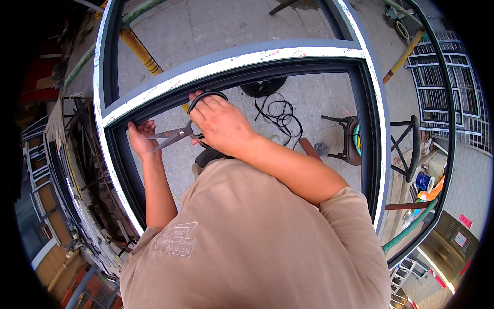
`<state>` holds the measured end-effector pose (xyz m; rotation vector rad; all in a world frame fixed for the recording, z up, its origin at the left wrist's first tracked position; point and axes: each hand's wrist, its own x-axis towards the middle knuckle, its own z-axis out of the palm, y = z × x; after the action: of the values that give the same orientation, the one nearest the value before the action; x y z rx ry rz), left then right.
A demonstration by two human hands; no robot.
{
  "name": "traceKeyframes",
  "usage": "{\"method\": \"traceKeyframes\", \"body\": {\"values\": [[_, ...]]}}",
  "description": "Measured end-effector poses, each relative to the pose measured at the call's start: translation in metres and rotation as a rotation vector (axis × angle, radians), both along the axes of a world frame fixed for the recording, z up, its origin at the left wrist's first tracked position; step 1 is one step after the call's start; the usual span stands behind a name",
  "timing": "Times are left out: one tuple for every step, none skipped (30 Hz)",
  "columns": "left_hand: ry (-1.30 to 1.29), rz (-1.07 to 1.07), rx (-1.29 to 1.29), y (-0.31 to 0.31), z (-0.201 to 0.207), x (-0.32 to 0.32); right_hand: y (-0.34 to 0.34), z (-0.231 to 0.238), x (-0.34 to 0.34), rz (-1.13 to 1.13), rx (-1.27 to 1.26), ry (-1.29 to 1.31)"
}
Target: The person uses shears to cut lengths of rubber seal from a coil and installs them into the frame of a window.
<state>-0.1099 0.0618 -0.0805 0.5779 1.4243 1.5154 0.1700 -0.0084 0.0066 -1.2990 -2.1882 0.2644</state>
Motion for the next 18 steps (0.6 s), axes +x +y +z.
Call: {"method": "traceKeyframes", "body": {"values": [[0.003,0.009,-0.003,0.000,0.001,0.000,0.000,0.002,-0.002,-0.005,-0.007,-0.012],[0.017,0.014,-0.007,0.001,0.002,0.001,0.001,0.003,-0.002,-0.012,-0.013,-0.025],[0.030,0.019,-0.010,0.001,0.004,0.002,0.000,0.004,-0.002,-0.011,-0.028,-0.023],[0.043,0.022,-0.012,0.001,0.006,0.003,0.000,0.004,-0.001,-0.010,-0.043,-0.022],[0.046,0.017,-0.009,0.001,0.006,0.003,-0.001,0.004,0.001,-0.010,-0.058,-0.021],[0.048,0.013,-0.008,0.000,0.007,0.002,-0.003,0.003,0.002,-0.033,-0.058,-0.025],[0.051,0.009,-0.006,0.000,0.007,0.003,-0.005,0.003,0.005,-0.056,-0.058,-0.029],[0.031,0.022,-0.029,0.001,0.007,0.004,-0.006,0.003,0.009,-0.079,-0.059,-0.033],[0.035,0.016,-0.025,-0.001,0.007,0.004,-0.009,0.003,0.013,-0.119,-0.060,-0.031],[0.039,0.009,-0.021,-0.001,0.006,0.003,-0.011,0.004,0.020,-0.160,-0.063,-0.030],[0.043,0.003,-0.018,-0.002,0.005,0.002,-0.014,0.005,0.027,-0.200,-0.065,-0.028],[0.046,-0.007,-0.011,-0.002,0.004,0.002,-0.019,0.005,0.034,-0.257,-0.053,-0.054],[0.048,-0.017,-0.005,-0.002,0.004,0.001,-0.020,0.003,0.039,-0.243,-0.047,-0.054],[0.051,-0.026,0.002,-0.002,0.003,0.002,-0.019,0.000,0.044,-0.229,-0.042,-0.054],[0.052,-0.013,-0.002,-0.001,0.002,0.002,-0.021,-0.003,0.047,-0.220,-0.040,-0.053],[0.052,0.000,-0.005,-0.001,0.002,0.003,-0.023,-0.005,0.046,-0.212,-0.052,-0.090],[0.053,0.013,-0.008,-0.001,0.001,0.004,-0.027,-0.008,0.044,-0.222,-0.044,-0.093],[0.041,0.032,-0.013,0.001,0.001,0.003,-0.027,-0.010,0.042,-0.225,-0.021,-0.094]]}}
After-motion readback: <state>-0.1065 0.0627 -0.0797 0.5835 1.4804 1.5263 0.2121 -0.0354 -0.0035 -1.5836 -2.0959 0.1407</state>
